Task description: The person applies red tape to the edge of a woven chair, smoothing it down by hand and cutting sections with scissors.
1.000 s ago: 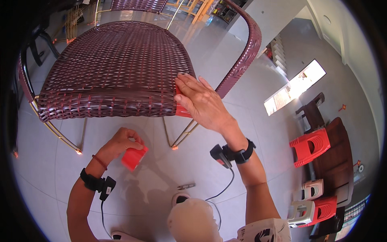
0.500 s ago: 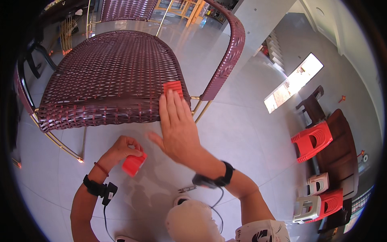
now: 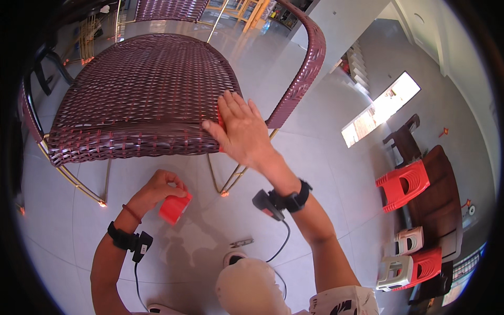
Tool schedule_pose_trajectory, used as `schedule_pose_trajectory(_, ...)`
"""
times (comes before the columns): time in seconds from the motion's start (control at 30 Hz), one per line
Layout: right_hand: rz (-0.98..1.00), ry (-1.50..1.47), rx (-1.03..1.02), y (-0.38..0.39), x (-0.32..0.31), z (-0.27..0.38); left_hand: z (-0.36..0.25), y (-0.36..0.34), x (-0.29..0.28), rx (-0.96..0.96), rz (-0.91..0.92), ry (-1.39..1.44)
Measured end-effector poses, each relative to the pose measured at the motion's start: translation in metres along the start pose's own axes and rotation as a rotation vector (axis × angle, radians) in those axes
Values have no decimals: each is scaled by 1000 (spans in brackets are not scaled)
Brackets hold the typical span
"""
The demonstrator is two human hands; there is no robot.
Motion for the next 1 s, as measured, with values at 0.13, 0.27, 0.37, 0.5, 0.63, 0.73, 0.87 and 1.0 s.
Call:
schedule_pose_trajectory(0.13,-92,-6,-49,42,-1,37,-6,4,-4,-21,-35,42)
schedule_pose_trajectory(0.27,-85,-46,-75,59,-4,40,3,0,-7,-26,-39,27)
schedule_pose_trajectory(0.37,-38,-66,-67,47,-12,26,9,-1,-7,-14,-22,5)
schedule_pose_trajectory(0.5,-10,-55,-54,18,-17,7,10,-3,-4,-12,-5,-4)
schedule_pose_trajectory(0.63,94,-68,-80,1,-13,-10,4,1,-3,-37,-3,19)
schedule_pose_trajectory(0.73,66,-39,-59,-6,-7,-11,6,4,-7,-30,-13,19)
schedule_pose_trajectory(0.87,89,-123,105,-27,-3,-23,-8,7,-5,15,-34,-34)
schedule_pose_trajectory(1.0,138,-621,339,-36,-15,-41,-18,10,-3,32,-38,-24)
Point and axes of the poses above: each hand's wrist, its own y-axis away from the middle knuckle, its own x-axis out of the palm, z = x × y, the point moved 2 cm from there along -y, towards the middle knuckle, and after that the axes turned 1 degree about -z, right-handed, at the moved point
